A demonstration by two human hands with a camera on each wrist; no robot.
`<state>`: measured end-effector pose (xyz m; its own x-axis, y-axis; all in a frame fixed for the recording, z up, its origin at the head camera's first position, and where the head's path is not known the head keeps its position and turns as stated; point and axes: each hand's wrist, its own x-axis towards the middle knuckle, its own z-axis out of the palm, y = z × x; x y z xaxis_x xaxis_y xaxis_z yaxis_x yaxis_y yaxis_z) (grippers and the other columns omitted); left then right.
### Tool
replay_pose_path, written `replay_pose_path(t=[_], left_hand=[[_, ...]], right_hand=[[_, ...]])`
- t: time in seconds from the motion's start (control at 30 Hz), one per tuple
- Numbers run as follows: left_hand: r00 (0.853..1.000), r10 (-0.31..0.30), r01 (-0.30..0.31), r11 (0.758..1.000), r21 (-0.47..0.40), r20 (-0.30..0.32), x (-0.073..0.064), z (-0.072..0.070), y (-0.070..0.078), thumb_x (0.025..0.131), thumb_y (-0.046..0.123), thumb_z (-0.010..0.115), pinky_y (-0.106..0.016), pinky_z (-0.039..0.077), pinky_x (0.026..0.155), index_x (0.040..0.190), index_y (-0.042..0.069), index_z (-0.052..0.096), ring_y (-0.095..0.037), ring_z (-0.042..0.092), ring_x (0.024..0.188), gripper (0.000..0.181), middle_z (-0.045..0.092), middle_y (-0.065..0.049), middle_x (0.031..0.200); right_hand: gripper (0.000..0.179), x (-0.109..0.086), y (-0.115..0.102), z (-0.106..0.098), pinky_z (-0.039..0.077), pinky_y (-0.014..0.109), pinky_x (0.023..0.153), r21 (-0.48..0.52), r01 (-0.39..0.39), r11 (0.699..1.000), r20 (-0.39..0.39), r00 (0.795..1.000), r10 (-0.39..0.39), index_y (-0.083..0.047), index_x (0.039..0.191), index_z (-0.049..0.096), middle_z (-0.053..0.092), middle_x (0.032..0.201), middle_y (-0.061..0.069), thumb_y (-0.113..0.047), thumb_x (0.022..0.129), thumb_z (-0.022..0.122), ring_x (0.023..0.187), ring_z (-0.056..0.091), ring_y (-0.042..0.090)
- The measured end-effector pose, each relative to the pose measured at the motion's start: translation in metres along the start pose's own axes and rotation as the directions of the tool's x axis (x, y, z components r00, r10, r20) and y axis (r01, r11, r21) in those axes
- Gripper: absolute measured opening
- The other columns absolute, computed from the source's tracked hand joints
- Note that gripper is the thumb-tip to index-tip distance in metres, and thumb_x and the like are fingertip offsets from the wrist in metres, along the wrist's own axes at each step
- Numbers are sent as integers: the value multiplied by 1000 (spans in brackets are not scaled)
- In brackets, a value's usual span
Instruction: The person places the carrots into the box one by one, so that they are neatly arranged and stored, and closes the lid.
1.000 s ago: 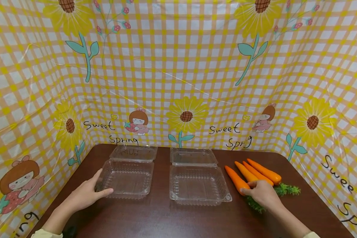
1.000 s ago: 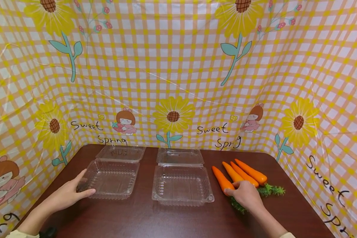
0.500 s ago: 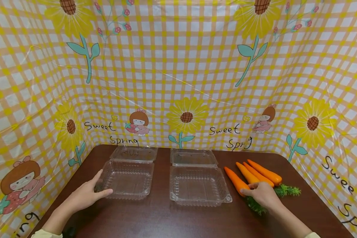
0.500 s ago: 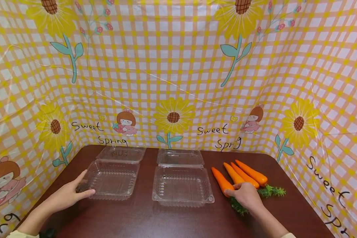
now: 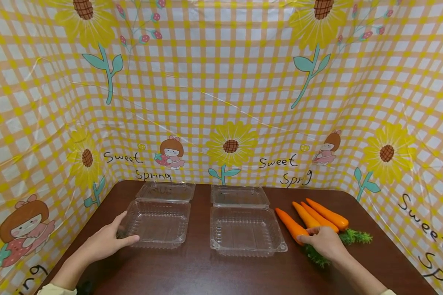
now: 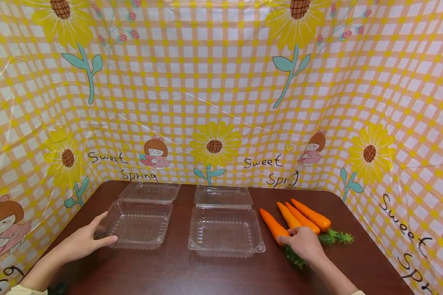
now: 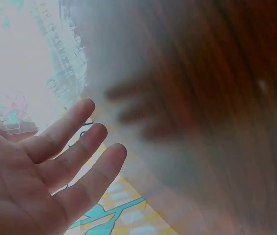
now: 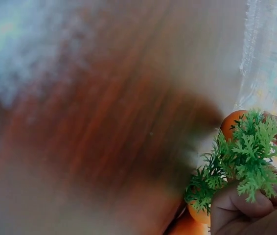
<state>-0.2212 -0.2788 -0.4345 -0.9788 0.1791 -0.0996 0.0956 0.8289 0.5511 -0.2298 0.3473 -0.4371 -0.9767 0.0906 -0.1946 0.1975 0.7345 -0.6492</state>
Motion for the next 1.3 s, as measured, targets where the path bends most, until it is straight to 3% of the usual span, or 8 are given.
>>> replay_pose_path(t=[0.33,0.5,0.6,0.7,0.83,1.07,1.2,1.3], left_hand=[[1000,-21,21,1000,6,5,2,3,-4,92,58,66,-53,54,74,162,4,10,-41,64,109,105,60,-25,133],[1000,-24,24,1000,11,-2,2,4,-5,92,59,65,-56,53,76,162,5,9,-47,62,113,105,55,-29,137],[1000,-20,20,1000,17,-1,2,5,-6,92,60,64,-59,53,77,162,4,8,-50,60,115,106,53,-32,139],[1000,-20,20,1000,20,0,3,6,-7,92,60,64,-61,52,78,162,4,7,-53,58,117,105,51,-35,140],[1000,-26,26,1000,11,6,3,6,-6,92,60,63,-61,52,78,163,6,7,-53,59,116,105,50,-36,140],[999,-37,38,999,-22,36,1,5,-5,93,58,64,-61,53,79,163,7,4,-54,59,114,105,47,-40,140],[998,-47,48,999,-20,45,0,5,-4,93,58,64,-61,53,80,163,7,5,-52,61,113,104,49,-40,138],[998,-48,49,999,-18,45,-1,4,-3,94,57,64,-60,53,79,163,6,5,-52,62,111,104,50,-40,137]], right_hand=[[81,1,-4,-12,52,49,89,19,39,999,-3,999,-39,14,130,59,53,139,35,-53,86,75,127,49,52],[83,-1,-11,-19,43,33,65,40,41,998,-11,999,-40,14,133,56,65,98,21,-51,87,76,78,54,28],[83,-3,-16,-25,35,31,60,56,33,998,-8,999,-33,13,135,54,62,86,7,-51,87,76,72,44,19],[82,-4,-22,-31,39,31,65,53,61,997,-13,998,-60,12,135,55,66,116,25,-52,88,74,86,54,25],[82,-6,-34,-37,41,31,65,25,97,995,-28,995,-97,10,136,55,43,146,37,-55,89,72,101,57,29],[78,-8,-59,-41,42,29,66,8,201,980,-45,979,-200,11,134,57,47,146,33,-52,90,73,106,58,45],[76,-9,-76,-42,37,30,63,11,230,973,-50,972,-229,8,134,60,54,139,32,-52,89,74,92,55,29],[72,-6,-89,-42,38,29,59,40,238,970,-39,971,-237,5,133,62,66,107,20,-50,87,76,70,50,20]])
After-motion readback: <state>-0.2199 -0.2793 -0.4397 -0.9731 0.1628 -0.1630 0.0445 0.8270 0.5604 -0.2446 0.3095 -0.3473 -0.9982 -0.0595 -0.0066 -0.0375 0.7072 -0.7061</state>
